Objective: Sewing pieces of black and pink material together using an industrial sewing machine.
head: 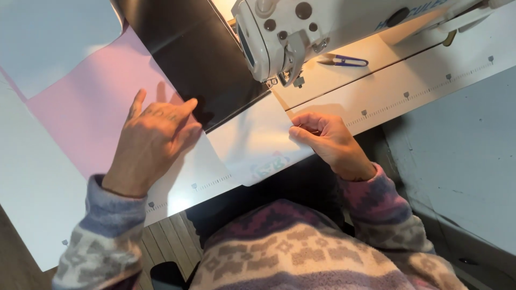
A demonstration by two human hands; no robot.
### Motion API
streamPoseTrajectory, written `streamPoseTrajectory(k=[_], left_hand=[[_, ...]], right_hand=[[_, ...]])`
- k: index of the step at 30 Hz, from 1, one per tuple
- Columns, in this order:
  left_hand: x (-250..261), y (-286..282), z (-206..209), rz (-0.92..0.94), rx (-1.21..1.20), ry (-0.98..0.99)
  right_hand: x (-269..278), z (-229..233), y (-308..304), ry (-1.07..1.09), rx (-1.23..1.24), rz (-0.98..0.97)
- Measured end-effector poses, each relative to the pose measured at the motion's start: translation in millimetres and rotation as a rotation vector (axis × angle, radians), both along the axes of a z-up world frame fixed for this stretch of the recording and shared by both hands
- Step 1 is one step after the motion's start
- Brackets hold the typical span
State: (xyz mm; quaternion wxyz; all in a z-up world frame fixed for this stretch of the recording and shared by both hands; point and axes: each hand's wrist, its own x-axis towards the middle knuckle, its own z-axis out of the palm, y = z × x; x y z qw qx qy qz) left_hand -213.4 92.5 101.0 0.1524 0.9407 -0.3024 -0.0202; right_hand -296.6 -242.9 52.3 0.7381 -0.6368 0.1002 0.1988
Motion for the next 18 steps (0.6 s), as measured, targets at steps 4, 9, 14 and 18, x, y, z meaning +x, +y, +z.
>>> streamPoseTrajectory(k=[4,9,14,18], left_hand=[[18,-35,4,-0.122,0.076,-0.060],[27,-78,-11,-0.229,-0.100,-0.118],[40,-79,-26,-0.250,-0.165,-0.112],[41,-76,-33,-0.235,-0.186,-0.083]], right_hand=[[6,10,1,-0.030,-0.020,-0.005],[22,13,16,-0.024,-0.071,-0.029],[42,11,24,-0.021,-0.151,-0.036],[52,-4,31,-0.043,-0.151,-0.063]])
